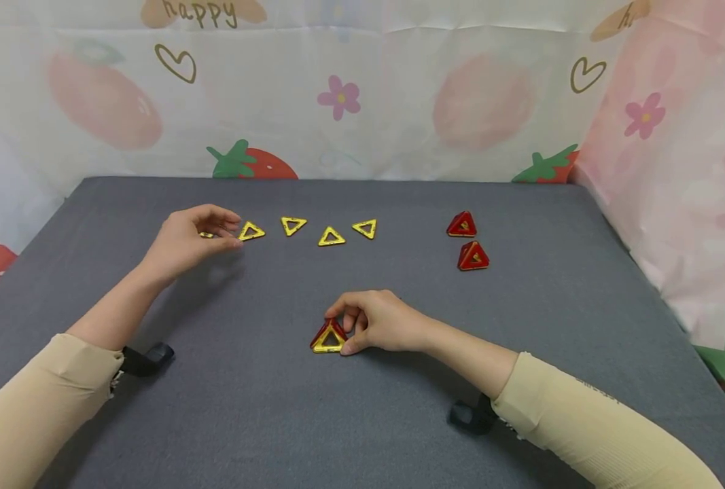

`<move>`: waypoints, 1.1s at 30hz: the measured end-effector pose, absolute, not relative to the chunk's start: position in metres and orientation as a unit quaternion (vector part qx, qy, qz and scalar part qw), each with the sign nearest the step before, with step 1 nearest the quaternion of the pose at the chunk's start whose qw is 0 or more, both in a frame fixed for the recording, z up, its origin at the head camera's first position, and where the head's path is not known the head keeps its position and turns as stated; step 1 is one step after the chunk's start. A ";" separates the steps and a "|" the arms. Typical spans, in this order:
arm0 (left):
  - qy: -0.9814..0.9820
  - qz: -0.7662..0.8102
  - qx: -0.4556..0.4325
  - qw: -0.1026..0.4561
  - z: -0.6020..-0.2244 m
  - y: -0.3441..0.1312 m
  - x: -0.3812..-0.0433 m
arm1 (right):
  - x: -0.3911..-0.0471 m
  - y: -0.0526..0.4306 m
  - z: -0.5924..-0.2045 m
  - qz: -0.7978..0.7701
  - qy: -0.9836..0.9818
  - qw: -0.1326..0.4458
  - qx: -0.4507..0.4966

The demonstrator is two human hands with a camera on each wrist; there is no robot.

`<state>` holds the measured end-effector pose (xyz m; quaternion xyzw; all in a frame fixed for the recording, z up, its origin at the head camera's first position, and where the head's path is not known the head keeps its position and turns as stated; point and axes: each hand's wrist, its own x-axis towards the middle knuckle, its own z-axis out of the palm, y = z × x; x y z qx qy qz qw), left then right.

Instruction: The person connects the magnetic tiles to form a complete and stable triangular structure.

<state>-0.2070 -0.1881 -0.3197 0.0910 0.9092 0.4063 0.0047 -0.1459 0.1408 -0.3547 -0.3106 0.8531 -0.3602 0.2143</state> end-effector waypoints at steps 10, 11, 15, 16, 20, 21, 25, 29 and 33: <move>0.915 0.397 0.003 -0.069 -0.327 -0.226 -0.232 | -0.145 0.141 -0.355 -0.363 0.850 0.213 -0.317; 0.915 0.396 -0.004 -0.073 -0.329 -0.229 -0.234 | -0.146 0.141 -0.355 -0.364 0.850 0.213 -0.317; 0.919 0.389 -0.026 -0.063 -0.333 -0.239 -0.240 | -0.146 0.141 -0.355 -0.362 0.851 0.213 -0.315; 0.922 0.384 -0.026 -0.051 -0.334 -0.241 -0.242 | -0.146 0.141 -0.355 -0.361 0.852 0.214 -0.314; 0.937 0.347 -0.011 0.026 -0.339 -0.250 -0.247 | -0.145 0.141 -0.355 -0.358 0.854 0.216 -0.309; 0.940 0.338 -0.005 0.045 -0.340 -0.251 -0.249 | -0.146 0.141 -0.355 -0.358 0.854 0.216 -0.310; 0.942 0.325 0.014 0.087 -0.344 -0.255 -0.253 | -0.146 0.141 -0.356 -0.359 0.853 0.216 -0.311; 0.941 0.324 0.028 0.095 -0.346 -0.256 -0.254 | -0.146 0.141 -0.355 -0.360 0.853 0.215 -0.312; 0.945 0.309 0.041 0.098 -0.347 -0.256 -0.255 | -0.146 0.141 -0.355 -0.365 0.849 0.215 -0.315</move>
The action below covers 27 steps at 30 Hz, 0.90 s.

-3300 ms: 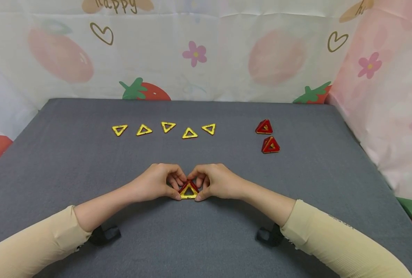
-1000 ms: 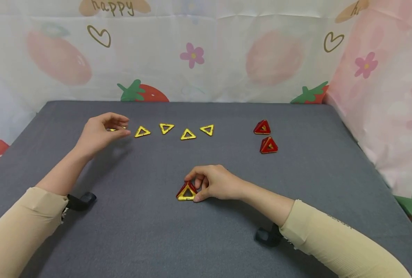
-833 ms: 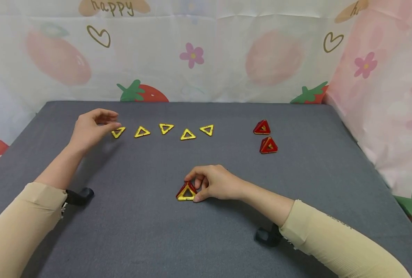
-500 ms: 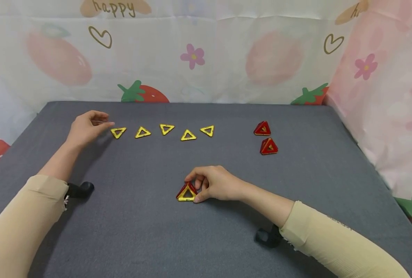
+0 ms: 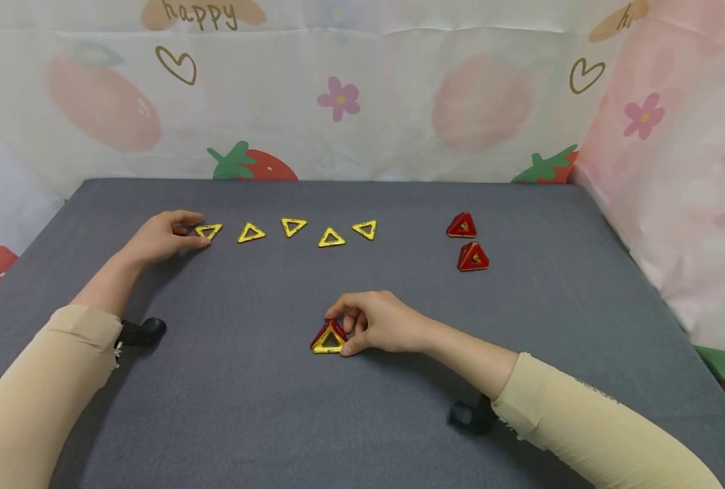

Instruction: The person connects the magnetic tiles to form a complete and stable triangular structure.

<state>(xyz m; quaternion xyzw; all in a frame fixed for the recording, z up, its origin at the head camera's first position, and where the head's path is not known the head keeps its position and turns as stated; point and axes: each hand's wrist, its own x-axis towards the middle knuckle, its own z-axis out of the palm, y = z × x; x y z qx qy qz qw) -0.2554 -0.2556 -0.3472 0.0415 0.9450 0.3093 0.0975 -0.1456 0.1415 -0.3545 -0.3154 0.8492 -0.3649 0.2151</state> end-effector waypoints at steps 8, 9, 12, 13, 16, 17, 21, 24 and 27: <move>0.952 0.289 0.045 0.093 -0.349 -0.253 -0.256 | -0.146 0.142 -0.356 -0.361 0.852 0.215 -0.313; 0.952 0.289 0.044 0.093 -0.350 -0.252 -0.256 | -0.146 0.142 -0.356 -0.361 0.852 0.214 -0.313; 0.953 0.286 0.044 0.091 -0.350 -0.251 -0.256 | -0.146 0.142 -0.355 -0.362 0.852 0.214 -0.314; 0.953 0.286 0.044 0.091 -0.350 -0.251 -0.256 | -0.146 0.142 -0.355 -0.363 0.851 0.214 -0.314; 0.954 0.283 0.044 0.085 -0.350 -0.251 -0.256 | -0.146 0.141 -0.355 -0.363 0.851 0.216 -0.313; 0.955 0.282 0.045 0.084 -0.350 -0.251 -0.256 | -0.146 0.141 -0.355 -0.363 0.851 0.216 -0.312; 0.956 0.279 0.044 0.080 -0.350 -0.251 -0.255 | -0.146 0.142 -0.355 -0.364 0.850 0.215 -0.314; 0.955 0.283 0.043 0.073 -0.351 -0.250 -0.255 | -0.146 0.142 -0.355 -0.366 0.849 0.216 -0.314; 0.954 0.291 0.031 0.063 -0.350 -0.249 -0.254 | -0.146 0.142 -0.355 -0.366 0.850 0.218 -0.308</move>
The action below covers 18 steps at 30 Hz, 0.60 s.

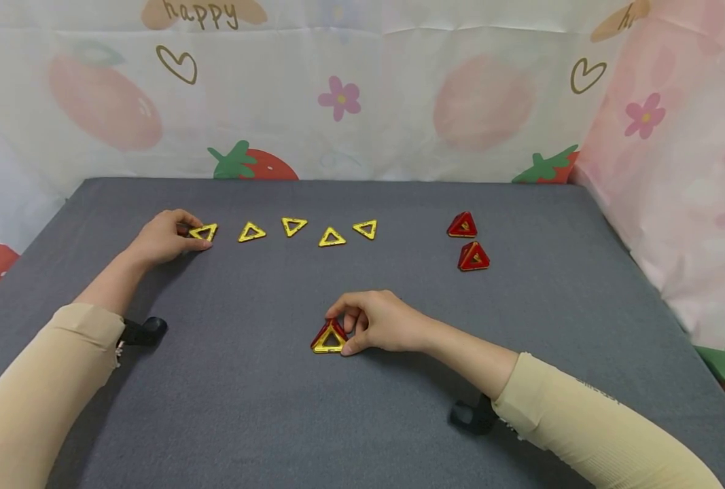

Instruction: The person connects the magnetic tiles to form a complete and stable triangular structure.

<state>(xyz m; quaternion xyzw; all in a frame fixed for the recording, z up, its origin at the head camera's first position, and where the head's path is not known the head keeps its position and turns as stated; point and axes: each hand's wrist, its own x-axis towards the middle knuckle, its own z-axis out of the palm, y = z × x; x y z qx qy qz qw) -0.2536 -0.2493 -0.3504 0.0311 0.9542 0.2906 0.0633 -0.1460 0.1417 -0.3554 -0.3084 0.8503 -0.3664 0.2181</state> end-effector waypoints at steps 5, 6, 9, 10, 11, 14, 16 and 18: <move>0.951 0.309 -0.002 0.024 -0.349 -0.248 -0.250 | -0.146 0.142 -0.356 -0.366 0.850 0.216 -0.312; 0.950 0.312 -0.006 0.015 -0.349 -0.247 -0.249 | -0.146 0.142 -0.356 -0.366 0.850 0.216 -0.312; 0.948 0.319 -0.009 -0.008 -0.349 -0.248 -0.248 | -0.146 0.142 -0.355 -0.364 0.850 0.215 -0.314; 0.947 0.321 -0.008 -0.012 -0.349 -0.249 -0.247 | -0.146 0.142 -0.356 -0.364 0.850 0.215 -0.314; 0.946 0.323 -0.007 -0.014 -0.349 -0.249 -0.247 | -0.146 0.141 -0.355 -0.362 0.851 0.215 -0.313; 0.942 0.334 -0.003 -0.010 -0.348 -0.251 -0.247 | -0.146 0.141 -0.356 -0.360 0.853 0.217 -0.308; 0.937 0.348 -0.001 -0.001 -0.347 -0.251 -0.248 | -0.146 0.141 -0.356 -0.360 0.854 0.219 -0.305; 0.931 0.365 0.001 0.009 -0.346 -0.251 -0.247 | -0.146 0.141 -0.356 -0.361 0.854 0.219 -0.305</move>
